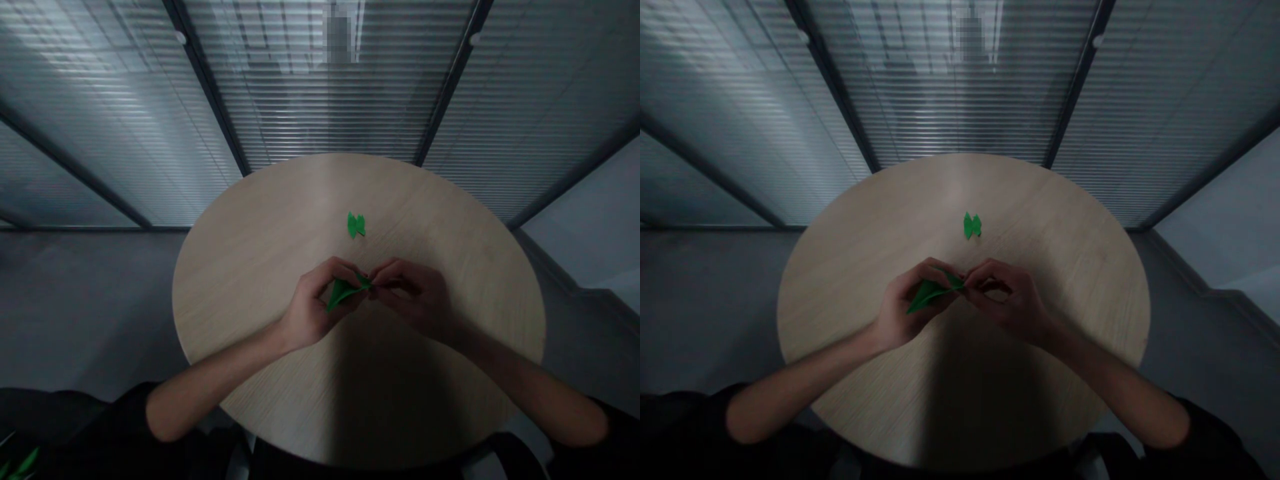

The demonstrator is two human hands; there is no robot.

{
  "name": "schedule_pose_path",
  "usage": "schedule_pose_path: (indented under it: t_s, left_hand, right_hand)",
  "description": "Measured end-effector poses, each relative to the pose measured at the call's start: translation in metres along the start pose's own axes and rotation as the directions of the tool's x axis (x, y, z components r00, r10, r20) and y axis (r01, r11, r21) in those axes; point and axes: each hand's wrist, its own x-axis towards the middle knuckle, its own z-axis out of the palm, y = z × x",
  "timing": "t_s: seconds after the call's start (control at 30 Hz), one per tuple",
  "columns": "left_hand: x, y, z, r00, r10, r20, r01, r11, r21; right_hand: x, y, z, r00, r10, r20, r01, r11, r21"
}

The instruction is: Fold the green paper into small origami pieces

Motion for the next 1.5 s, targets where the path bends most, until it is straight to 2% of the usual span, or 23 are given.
schedule_pose_path:
  t_s: [0.27,0.4,0.63,0.77,1.03,1.2,1.33,1.5]
  left_hand:
    - [-0.0014,-0.0008,0.0007,0.999,-0.034,-0.005,0.034,0.996,-0.088]
    - [0.0001,0.0005,0.0024,0.998,-0.059,-0.039,0.055,0.994,-0.091]
    - [0.0005,0.0011,0.0034,0.989,-0.108,-0.101,0.098,0.991,-0.093]
    - [0.0009,0.0010,0.0040,0.985,-0.144,-0.092,0.135,0.986,-0.102]
    - [0.0005,0.0019,0.0051,0.981,-0.166,-0.101,0.152,0.980,-0.126]
    - [0.0023,0.0043,0.0049,0.971,-0.206,-0.124,0.191,0.974,-0.121]
    - [0.0026,0.0039,0.0049,0.965,-0.231,-0.127,0.215,0.968,-0.130]
    - [0.0022,0.0020,0.0044,0.962,-0.238,-0.132,0.226,0.969,-0.098]
  right_hand:
    - [0.0006,0.0055,0.0000,0.989,0.135,0.057,-0.144,0.962,0.232]
    - [0.0013,0.0074,0.0013,0.985,0.167,0.053,-0.175,0.944,0.280]
    - [0.0005,0.0089,-0.0002,0.986,0.160,0.041,-0.165,0.964,0.210]
    - [0.0017,0.0067,-0.0003,0.988,0.154,0.004,-0.153,0.977,0.151]
    - [0.0019,0.0064,0.0019,0.984,0.179,-0.023,-0.170,0.963,0.211]
    - [0.0025,0.0059,0.0002,0.978,0.210,0.017,-0.209,0.956,0.204]
    - [0.0027,0.0064,-0.0024,0.981,0.188,0.053,-0.195,0.961,0.194]
    - [0.0017,0.0076,-0.0011,0.977,0.205,0.058,-0.209,0.973,0.097]
